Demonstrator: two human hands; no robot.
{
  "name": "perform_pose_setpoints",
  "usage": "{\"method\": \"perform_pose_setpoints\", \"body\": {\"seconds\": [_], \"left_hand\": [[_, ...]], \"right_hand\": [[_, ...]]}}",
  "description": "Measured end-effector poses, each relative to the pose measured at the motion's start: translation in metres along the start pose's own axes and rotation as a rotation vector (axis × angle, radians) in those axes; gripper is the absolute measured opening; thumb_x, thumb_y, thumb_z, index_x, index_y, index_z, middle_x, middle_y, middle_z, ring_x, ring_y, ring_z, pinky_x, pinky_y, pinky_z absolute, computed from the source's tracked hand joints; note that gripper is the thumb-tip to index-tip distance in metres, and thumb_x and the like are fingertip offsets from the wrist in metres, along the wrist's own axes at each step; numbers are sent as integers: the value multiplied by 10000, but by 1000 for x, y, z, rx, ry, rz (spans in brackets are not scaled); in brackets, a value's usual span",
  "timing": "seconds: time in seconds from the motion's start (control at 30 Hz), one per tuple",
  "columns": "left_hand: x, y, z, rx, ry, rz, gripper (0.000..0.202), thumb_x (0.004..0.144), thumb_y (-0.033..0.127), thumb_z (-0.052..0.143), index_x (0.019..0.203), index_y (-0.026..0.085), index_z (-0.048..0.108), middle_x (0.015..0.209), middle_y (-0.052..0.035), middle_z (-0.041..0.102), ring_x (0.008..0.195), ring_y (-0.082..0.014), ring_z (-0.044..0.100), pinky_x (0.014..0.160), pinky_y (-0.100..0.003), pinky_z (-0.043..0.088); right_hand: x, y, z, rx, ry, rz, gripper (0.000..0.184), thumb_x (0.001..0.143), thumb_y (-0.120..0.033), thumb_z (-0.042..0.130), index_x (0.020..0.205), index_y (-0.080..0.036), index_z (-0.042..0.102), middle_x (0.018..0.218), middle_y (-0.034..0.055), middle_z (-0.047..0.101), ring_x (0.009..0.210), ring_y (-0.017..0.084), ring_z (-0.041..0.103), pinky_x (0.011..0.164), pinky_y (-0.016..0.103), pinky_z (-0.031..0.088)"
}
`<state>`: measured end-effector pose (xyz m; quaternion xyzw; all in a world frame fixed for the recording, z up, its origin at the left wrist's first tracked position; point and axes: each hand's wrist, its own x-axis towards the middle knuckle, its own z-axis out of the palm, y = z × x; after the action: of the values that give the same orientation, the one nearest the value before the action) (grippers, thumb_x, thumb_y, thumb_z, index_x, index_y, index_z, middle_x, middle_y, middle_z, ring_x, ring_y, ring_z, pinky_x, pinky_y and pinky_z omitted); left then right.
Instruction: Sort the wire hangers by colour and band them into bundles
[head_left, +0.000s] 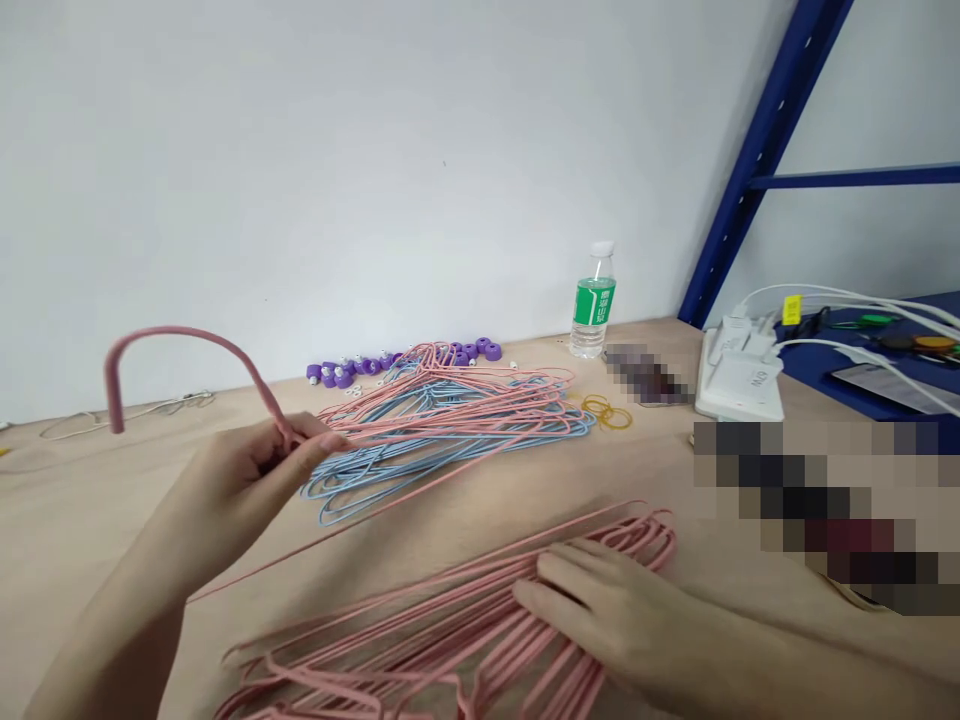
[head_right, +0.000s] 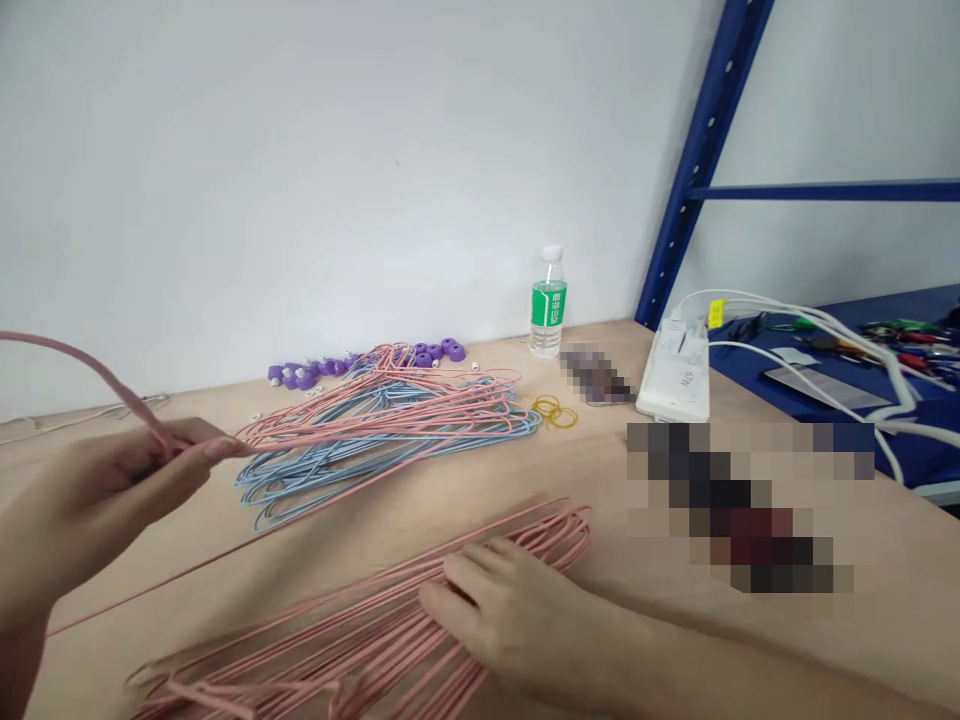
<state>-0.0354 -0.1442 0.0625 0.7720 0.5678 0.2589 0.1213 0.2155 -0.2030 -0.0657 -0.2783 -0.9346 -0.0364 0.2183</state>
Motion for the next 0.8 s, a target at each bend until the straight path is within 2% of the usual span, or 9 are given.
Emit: {"method": "perform_pose_setpoints", "body": {"seconds": [0.1,0.17,0.27,0.33,0.4,0.47,0.53,0.67,0.8], "left_hand": [[20,-2,0,-49,64,-11,355,723,445,409,480,193,351,483,36,376,431,-66,303,421,-216,255],[44,-3,6,-123,-13,-63,360,788,405,352,497,201,295,458,62,250,406,-61,217,402,-216,194],[91,-3,23,-157,-254,-104,365,850,331,290,511,201,253,468,75,195,397,-59,167,397,-216,168],[119,-6,39,-112,-323,-112,390,831,335,399,486,189,291,448,73,235,390,-54,209,400,-213,200],[137,-11,56,-38,-389,-118,322,711,285,617,493,153,419,455,52,362,430,-72,357,438,-216,293],[142,-19,72,44,-389,-113,210,650,229,693,593,121,523,546,28,488,532,-109,478,518,-233,381],[138,-26,85,112,-350,-97,165,729,251,645,779,111,573,735,-8,575,672,-136,545,623,-276,449],[123,-36,100,187,-280,-41,277,851,322,502,1065,148,525,1069,-75,545,905,-179,552,773,-376,481],[116,-41,106,222,-235,10,331,844,324,513,1130,157,493,1134,-87,516,969,-205,537,805,-406,474]], "right_hand": [[4,6,-10,144,-46,96,400,616,56,376,875,-148,604,764,25,633,648,139,562,565,226,418],[6,12,-15,234,-76,190,441,591,45,395,919,-156,612,821,25,655,693,151,589,580,231,428],[9,24,-13,347,-102,363,420,618,22,431,943,-162,624,903,36,669,798,170,609,670,243,447],[10,30,-8,373,-122,444,386,641,7,453,938,-163,632,911,46,672,810,180,611,686,249,448],[12,34,-3,382,-135,480,377,641,3,466,938,-159,634,920,58,669,818,192,609,690,256,446],[13,36,1,400,-137,496,384,626,10,463,926,-159,632,906,58,668,809,194,607,683,255,441],[15,38,3,417,-134,498,360,621,9,454,882,-166,630,866,50,667,785,189,603,667,249,433],[21,43,4,440,-129,490,317,621,4,422,801,-179,607,798,31,654,748,175,589,648,241,413],[28,46,5,461,-180,485,251,640,-13,425,774,-167,570,792,35,640,744,173,579,642,244,405]]}}
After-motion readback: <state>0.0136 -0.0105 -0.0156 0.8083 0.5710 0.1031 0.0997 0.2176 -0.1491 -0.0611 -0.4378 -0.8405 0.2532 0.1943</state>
